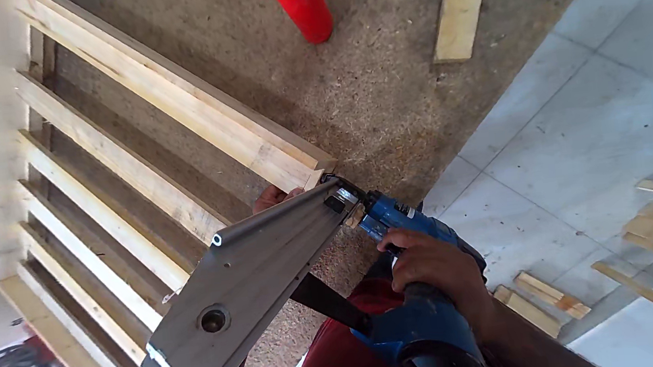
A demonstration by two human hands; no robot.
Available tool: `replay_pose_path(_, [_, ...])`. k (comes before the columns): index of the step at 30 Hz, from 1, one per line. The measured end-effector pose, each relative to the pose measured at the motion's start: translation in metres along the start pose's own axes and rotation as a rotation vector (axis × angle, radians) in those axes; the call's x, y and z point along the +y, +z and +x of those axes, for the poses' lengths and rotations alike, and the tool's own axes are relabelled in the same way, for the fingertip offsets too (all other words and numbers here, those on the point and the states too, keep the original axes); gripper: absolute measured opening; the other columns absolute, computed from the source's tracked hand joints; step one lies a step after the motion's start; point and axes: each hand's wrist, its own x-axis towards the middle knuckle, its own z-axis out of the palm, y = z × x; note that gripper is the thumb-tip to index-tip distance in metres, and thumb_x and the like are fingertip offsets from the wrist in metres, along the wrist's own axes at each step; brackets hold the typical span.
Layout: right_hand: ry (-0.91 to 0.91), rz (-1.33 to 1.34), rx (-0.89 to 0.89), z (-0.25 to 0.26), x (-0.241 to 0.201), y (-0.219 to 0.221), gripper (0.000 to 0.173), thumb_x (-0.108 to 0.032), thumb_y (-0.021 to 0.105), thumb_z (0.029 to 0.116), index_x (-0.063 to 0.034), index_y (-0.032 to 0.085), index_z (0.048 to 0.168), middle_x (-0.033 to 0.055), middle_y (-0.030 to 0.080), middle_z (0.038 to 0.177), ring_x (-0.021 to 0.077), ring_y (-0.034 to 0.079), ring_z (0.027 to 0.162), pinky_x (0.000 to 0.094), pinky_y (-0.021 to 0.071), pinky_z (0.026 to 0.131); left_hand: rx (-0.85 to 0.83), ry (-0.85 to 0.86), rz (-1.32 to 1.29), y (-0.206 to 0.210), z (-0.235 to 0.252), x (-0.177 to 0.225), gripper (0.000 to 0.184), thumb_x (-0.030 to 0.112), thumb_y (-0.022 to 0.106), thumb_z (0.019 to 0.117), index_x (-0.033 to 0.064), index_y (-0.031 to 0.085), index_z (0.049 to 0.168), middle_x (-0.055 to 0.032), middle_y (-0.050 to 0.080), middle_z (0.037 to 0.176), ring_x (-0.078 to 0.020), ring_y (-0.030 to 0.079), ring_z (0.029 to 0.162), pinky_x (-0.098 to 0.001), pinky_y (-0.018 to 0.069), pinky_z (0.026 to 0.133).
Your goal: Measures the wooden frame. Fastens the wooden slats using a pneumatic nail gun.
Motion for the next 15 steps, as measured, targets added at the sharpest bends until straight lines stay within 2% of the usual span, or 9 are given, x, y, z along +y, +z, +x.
replay_pose_path(3, [-0.010,-0.004,-0.007,0.001,0.002,-0.002,0.037,-0.051,0.064,0.0902,-0.0141,0.069,0.089,0.0010,0.071,0.084,0.0186,0.068,0.101,0.0472,0.0521,0.105,0.049,-0.016,0.044,-0.003,0.005,-0.010,0.010,-0.007,0.068,0.0932,0.0002,0.061,0.097,0.0018,0.073,0.077,0.0007,0.068,0.067,-0.0176,0.0578,0.066])
replay_pose_path(6, [0.004,-0.011,-0.028,-0.002,0.001,-0.002,0.034,-0.048,0.066,0.0913,-0.0142,0.068,0.091,0.0000,0.070,0.083,0.0159,0.069,0.095,0.0462,0.0537,0.104,0.047,0.079,0.114,-0.012,0.014,-0.032,0.016,-0.002,0.073,0.0916,0.0012,0.062,0.103,0.0023,0.074,0.080,-0.0012,0.070,0.070,-0.0201,0.0599,0.069])
replay_pose_path(8, [0.014,-0.010,-0.046,-0.004,0.000,0.002,0.034,-0.049,0.063,0.0932,-0.0148,0.067,0.094,0.0016,0.071,0.086,0.0186,0.069,0.102,0.0475,0.0514,0.107,0.036,0.119,0.117,-0.014,0.014,-0.035,0.017,-0.002,0.073,0.0907,0.0014,0.063,0.104,0.0010,0.075,0.082,-0.0033,0.071,0.072,-0.0225,0.0612,0.071])
replay_pose_path(10, [0.027,0.008,-0.055,-0.009,-0.004,0.007,0.035,-0.049,0.062,0.0947,-0.0143,0.067,0.094,0.0044,0.072,0.090,0.0241,0.068,0.111,0.0510,0.0503,0.109,0.008,0.082,0.110,-0.016,0.012,-0.031,0.018,-0.001,0.073,0.0909,0.0014,0.064,0.106,0.0002,0.074,0.082,-0.0035,0.071,0.072,-0.0224,0.0610,0.071])
replay_pose_path(11, [0.029,0.015,-0.058,-0.011,-0.005,0.009,0.035,-0.048,0.061,0.0953,-0.0142,0.067,0.094,0.0052,0.072,0.090,0.0255,0.068,0.113,0.0509,0.0503,0.109,-0.014,0.051,0.075,-0.018,0.013,-0.029,0.015,-0.001,0.071,0.0929,0.0018,0.064,0.106,-0.0003,0.074,0.082,-0.0042,0.071,0.072,-0.0228,0.0610,0.071])
replay_pose_path(12, [0.024,0.012,-0.063,-0.011,-0.006,0.010,0.034,-0.047,0.060,0.0959,-0.0141,0.066,0.093,0.0056,0.072,0.090,0.0262,0.067,0.113,0.0499,0.0505,0.108,-0.060,0.032,0.015,-0.022,0.018,-0.026,0.009,0.003,0.063,0.0991,0.0030,0.063,0.108,-0.0011,0.074,0.085,-0.0061,0.071,0.075,-0.0251,0.0612,0.073])
replay_pose_path(13, [0.018,0.013,-0.070,-0.012,-0.007,0.011,0.032,-0.046,0.061,0.0961,-0.0139,0.065,0.093,0.0057,0.071,0.089,0.0265,0.067,0.113,0.0498,0.0503,0.109,-0.121,0.019,-0.060,-0.028,0.025,-0.023,0.020,0.017,0.048,0.1077,0.0040,0.061,0.117,-0.0047,0.075,0.096,-0.0123,0.073,0.086,-0.0327,0.0620,0.081])
replay_pose_path(14, [0.007,0.017,-0.073,-0.013,-0.007,0.013,0.031,-0.044,0.064,0.0961,-0.0140,0.064,0.092,0.0053,0.071,0.089,0.0266,0.067,0.114,0.0507,0.0505,0.109,-0.154,-0.010,-0.119,-0.034,0.034,-0.017,0.047,0.041,0.031,0.1115,0.0065,0.055,0.132,-0.0084,0.073,0.110,-0.0189,0.072,0.100,-0.0406,0.0601,0.090])
replay_pose_path(15, [-0.009,0.015,-0.067,-0.014,-0.006,0.015,0.030,-0.044,0.068,0.0950,-0.0139,0.064,0.093,0.0051,0.070,0.088,0.0270,0.067,0.113,0.0515,0.0507,0.109,-0.109,-0.054,-0.176,-0.034,0.045,-0.004,0.070,0.064,0.019,0.1062,0.0118,0.051,0.141,-0.0097,0.071,0.119,-0.0234,0.070,0.106,-0.0463,0.0590,0.092])
